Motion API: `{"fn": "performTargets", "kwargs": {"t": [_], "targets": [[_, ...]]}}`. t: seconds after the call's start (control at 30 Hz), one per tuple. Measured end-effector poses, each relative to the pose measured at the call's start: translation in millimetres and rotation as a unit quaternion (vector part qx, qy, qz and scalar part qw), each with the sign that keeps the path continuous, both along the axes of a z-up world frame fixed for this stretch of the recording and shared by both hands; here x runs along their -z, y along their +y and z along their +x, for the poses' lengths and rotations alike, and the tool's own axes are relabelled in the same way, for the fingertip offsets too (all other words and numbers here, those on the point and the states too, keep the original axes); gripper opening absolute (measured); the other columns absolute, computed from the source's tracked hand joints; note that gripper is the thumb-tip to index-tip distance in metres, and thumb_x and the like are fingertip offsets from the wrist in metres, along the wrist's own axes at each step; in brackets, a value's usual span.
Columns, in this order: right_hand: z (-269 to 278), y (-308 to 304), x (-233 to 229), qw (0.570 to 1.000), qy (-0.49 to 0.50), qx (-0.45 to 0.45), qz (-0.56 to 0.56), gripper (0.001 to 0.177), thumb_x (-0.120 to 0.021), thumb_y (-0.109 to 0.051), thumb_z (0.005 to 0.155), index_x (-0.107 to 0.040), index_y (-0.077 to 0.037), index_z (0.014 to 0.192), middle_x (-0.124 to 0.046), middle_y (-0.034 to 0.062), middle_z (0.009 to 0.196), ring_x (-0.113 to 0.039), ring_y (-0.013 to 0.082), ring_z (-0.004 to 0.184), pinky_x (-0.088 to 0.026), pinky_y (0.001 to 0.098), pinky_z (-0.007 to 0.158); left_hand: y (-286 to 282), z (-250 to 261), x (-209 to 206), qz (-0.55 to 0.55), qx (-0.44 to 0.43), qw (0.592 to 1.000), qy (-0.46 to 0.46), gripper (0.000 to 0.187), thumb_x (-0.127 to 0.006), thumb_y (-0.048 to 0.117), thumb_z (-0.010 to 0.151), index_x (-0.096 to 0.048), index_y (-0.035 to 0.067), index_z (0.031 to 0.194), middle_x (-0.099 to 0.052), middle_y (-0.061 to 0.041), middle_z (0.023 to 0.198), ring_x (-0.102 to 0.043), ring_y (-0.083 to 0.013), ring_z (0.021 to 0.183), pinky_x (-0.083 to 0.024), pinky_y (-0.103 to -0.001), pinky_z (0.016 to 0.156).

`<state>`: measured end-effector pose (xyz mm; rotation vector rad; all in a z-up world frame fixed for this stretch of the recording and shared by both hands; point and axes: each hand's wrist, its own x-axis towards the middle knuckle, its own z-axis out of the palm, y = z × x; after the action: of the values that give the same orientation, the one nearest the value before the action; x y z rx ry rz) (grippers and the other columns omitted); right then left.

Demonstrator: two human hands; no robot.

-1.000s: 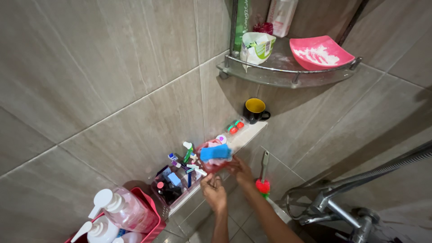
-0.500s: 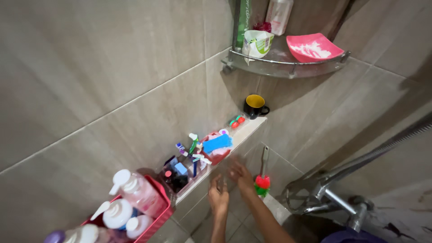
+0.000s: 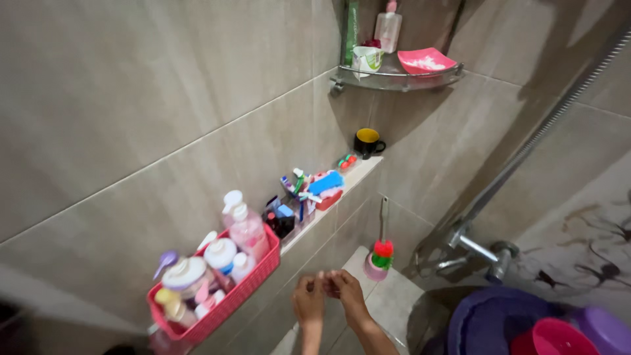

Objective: The person scrubs a dark marble bathroom sink with a blue sponge and soap, then rinses the sponge under the faucet. They place the sponge in a red soap dish, pick up a white bath sponge, and use a red scrubber to clean the sink's edge.

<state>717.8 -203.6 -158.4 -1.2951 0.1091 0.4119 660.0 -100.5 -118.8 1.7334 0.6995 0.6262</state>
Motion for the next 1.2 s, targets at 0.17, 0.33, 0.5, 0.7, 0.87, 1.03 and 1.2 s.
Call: {"fn": "performTargets", "kwargs": {"t": [0.17,0.33,0.5,0.7,0.87,1.03,1.2], "targets": [[-62,10,-21,0.999,-0.044,-0.006,0.015,0.03,-0.065,-0.032,0.1,-0.064,-0.005,0.086,-0.069,0.0059,0.08,-0.065,0.0132,0.07,-0.052,0.0297,0.067,5,-71,-40,-0.027,0.034,0.999,-0.031,0.02,-0.063,0.021,0.094,-0.074,0.005,0.09,-0.077,-0.009,0.079,-0.074,-0.0256,0.074,-0.057,-0.038,0.071],[-126,13,-49,0.997,-0.075,0.001,0.026,0.022,-0.065,-0.023,0.099,-0.068,-0.003,0.092,-0.07,0.0051,0.084,-0.063,0.0121,0.073,-0.053,0.0282,0.068,9,-140,-61,0.079,0.026,0.993,-0.08,0.038,-0.052,-0.006,0.085,-0.072,0.01,0.113,-0.074,-0.01,0.111,-0.07,-0.0266,0.104,-0.053,-0.04,0.09],[-190,3,-60,0.993,-0.098,0.037,0.058,0.026,-0.069,-0.001,0.086,-0.068,-0.003,0.112,-0.068,0.0053,0.097,-0.065,0.0118,0.085,-0.055,0.0276,0.077,4,-195,-61,0.075,0.039,0.994,-0.073,0.051,-0.06,-0.009,0.081,-0.067,0.011,0.127,-0.062,-0.013,0.133,-0.06,-0.0321,0.125,-0.049,-0.042,0.1],[-243,-23,-52,0.992,-0.105,0.063,0.034,0.03,-0.068,0.004,0.083,-0.069,0.001,0.113,-0.068,0.0082,0.103,-0.063,0.0155,0.092,-0.052,0.0288,0.084,-18,-242,-46,0.072,0.101,0.991,-0.05,0.048,-0.063,-0.004,0.081,-0.066,0.011,0.127,-0.063,-0.013,0.134,-0.059,-0.0324,0.127,-0.047,-0.041,0.104],[-267,-55,-58,0.993,-0.084,0.084,0.017,0.036,-0.064,0.004,0.083,-0.07,0.0,0.118,-0.071,0.0094,0.112,-0.066,0.0149,0.103,-0.053,0.0288,0.091,-47,-255,-40,0.07,0.132,0.989,-0.014,0.052,-0.064,0.0,0.081,-0.062,0.012,0.133,-0.061,-0.012,0.137,-0.058,-0.0329,0.127,-0.045,-0.042,0.106],[-275,-99,-65,0.988,-0.076,0.136,0.017,0.051,-0.056,0.005,0.085,-0.066,-0.004,0.134,-0.07,0.0064,0.112,-0.065,0.0145,0.099,-0.053,0.0286,0.09,-79,-248,-31,0.094,0.183,0.978,-0.026,0.07,-0.064,0.004,0.085,-0.039,0.008,0.15,-0.06,-0.012,0.142,-0.054,-0.0335,0.132,-0.039,-0.043,0.109],[-285,-158,-54,0.978,-0.069,0.195,0.005,0.057,-0.057,0.004,0.088,-0.058,-0.009,0.144,-0.071,0.008,0.109,-0.063,0.0142,0.091,-0.054,0.0285,0.085,-134,-243,-30,0.079,0.248,0.965,-0.015,0.089,-0.064,0.006,0.086,-0.015,0.008,0.16,-0.063,-0.008,0.141,-0.055,-0.0325,0.128,-0.038,-0.043,0.11]]}}
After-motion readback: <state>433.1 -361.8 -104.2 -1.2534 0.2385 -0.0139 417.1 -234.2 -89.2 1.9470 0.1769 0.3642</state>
